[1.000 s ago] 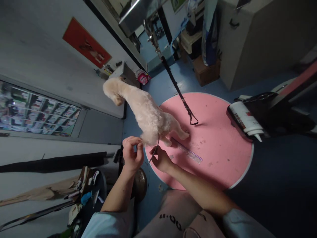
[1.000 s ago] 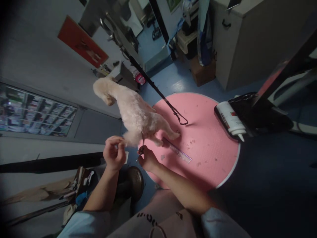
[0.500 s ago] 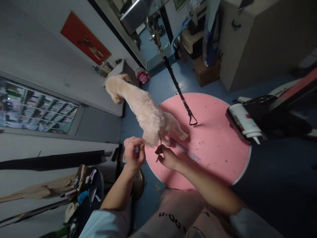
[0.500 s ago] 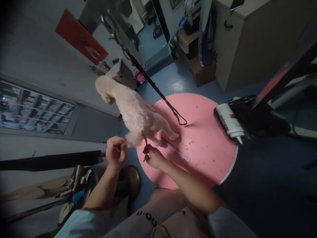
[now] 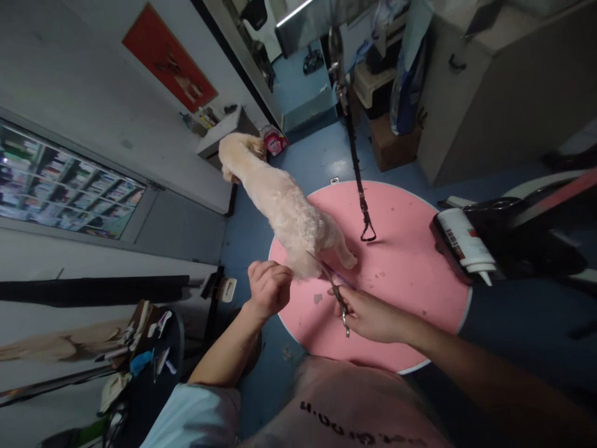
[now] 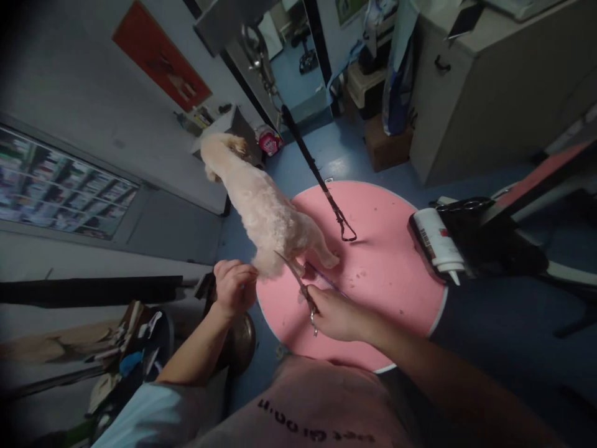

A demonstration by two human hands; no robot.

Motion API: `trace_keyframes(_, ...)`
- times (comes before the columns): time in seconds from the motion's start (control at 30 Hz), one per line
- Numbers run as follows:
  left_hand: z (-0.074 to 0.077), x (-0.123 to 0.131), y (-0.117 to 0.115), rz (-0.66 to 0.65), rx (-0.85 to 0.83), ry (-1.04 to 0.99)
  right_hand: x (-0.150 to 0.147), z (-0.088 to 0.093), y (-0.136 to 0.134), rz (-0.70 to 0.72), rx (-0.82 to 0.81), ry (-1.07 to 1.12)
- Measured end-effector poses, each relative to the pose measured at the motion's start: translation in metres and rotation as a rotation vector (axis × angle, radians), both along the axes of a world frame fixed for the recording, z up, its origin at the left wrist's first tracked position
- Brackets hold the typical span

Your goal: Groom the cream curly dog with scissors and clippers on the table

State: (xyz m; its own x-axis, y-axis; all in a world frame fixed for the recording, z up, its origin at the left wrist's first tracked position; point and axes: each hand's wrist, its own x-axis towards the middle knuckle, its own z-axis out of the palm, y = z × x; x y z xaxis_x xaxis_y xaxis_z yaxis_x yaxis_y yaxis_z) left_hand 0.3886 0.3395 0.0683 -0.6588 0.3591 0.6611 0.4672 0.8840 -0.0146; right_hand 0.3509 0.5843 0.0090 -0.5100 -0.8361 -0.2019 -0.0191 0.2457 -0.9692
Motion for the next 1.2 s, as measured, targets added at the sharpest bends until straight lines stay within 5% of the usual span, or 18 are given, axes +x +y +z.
trace_keyframes(0.27, -0.005, 0.003, 0.002, -0.069, 0.002, 0.014, -0.044, 0.037, 0.032, 0.252, 0.202, 0.092)
trace_keyframes(0.7, -0.014, 0.007, 0.000, -0.070, 0.024, 0.006, -0.081, 0.083, 0.021, 0.436, 0.388, 0.173)
trace_keyframes(0.8, -0.008, 0.005, 0.002, -0.048, 0.010, 0.017, -0.078, 0.072, 0.024, 0.360, 0.369, 0.157)
trace_keyframes(0.93, 0.017, -0.019, 0.012, -0.082, -0.043, -0.124, -0.049, 0.032, 0.033, 0.059, 0.259, -0.046)
trace_keyframes(1.07, 0.052, -0.072, 0.034, -0.335, -0.193, -0.526, 0.001, -0.013, 0.040, -0.262, 0.192, -0.361)
trace_keyframes(1.2, 0.070, -0.130, 0.063, -0.431, -0.328, -0.837, 0.037, -0.023, 0.045, -0.403, 0.349, -0.327)
